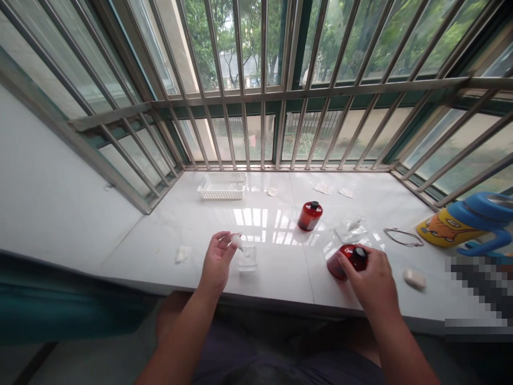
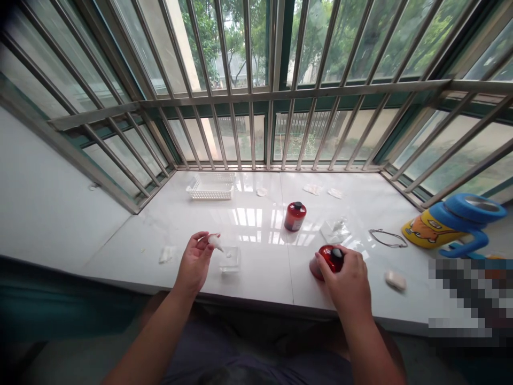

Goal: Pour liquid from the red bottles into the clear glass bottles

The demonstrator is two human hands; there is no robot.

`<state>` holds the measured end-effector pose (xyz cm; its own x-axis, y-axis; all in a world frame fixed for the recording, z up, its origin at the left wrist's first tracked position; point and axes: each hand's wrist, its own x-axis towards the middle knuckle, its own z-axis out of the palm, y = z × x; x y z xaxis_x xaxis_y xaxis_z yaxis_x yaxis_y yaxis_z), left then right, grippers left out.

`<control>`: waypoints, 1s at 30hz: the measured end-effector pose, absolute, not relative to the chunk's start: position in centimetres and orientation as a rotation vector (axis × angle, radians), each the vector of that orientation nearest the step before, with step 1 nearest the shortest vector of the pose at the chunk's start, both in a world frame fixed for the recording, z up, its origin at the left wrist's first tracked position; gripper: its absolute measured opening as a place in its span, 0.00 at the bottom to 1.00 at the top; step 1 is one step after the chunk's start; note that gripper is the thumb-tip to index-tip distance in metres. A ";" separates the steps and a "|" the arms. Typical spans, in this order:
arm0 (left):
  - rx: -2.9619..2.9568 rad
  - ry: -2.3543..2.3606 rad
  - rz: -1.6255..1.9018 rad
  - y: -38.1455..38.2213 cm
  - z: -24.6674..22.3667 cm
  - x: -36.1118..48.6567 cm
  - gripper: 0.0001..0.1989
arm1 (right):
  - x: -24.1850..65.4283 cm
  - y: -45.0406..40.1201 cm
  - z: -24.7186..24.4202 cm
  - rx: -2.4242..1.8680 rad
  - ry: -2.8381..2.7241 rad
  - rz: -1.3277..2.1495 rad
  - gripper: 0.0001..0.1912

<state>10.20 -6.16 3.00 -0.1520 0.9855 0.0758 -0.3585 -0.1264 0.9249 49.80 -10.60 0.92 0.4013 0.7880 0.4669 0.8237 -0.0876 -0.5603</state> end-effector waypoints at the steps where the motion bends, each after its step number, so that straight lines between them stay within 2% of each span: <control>1: 0.932 0.966 1.529 -6.1 2.8 10.4 0.25 | 49.8 -10.6 0.9 -1.869 -1.387 -0.058 0.41; 13: 1.258 1.109 1.289 -6.8 0.0 10.7 0.22 | 49.7 -10.7 0.9 -1.851 -1.380 -0.073 0.43; 15: 1.414 1.175 1.231 -6.9 -0.5 10.4 0.26 | 49.7 -10.7 0.9 -1.847 -1.384 -0.070 0.43; 18: 1.607 1.307 1.043 -7.0 -0.6 10.2 0.39 | 49.8 -10.7 0.9 -1.846 -1.403 -0.045 0.42; 22: 1.699 1.386 0.960 -6.9 -0.5 11.1 0.37 | 49.0 -11.3 1.7 -1.768 -1.449 -0.205 0.46; 24: 1.695 1.369 0.955 -6.9 -0.6 12.0 0.37 | 47.7 -12.1 2.4 -1.669 -1.442 -0.315 0.42; 26: 1.682 1.330 0.953 -6.9 -0.9 13.0 0.39 | 45.7 -13.3 3.0 -1.585 -1.451 -0.250 0.30; 28: 1.671 1.291 0.962 -7.0 -1.3 14.1 0.41 | 43.2 -14.3 3.3 -1.537 -1.530 0.045 0.19; 30: 1.655 1.259 0.965 -7.0 -1.7 15.1 0.44 | 40.5 -15.0 3.0 -1.476 -1.610 0.454 0.16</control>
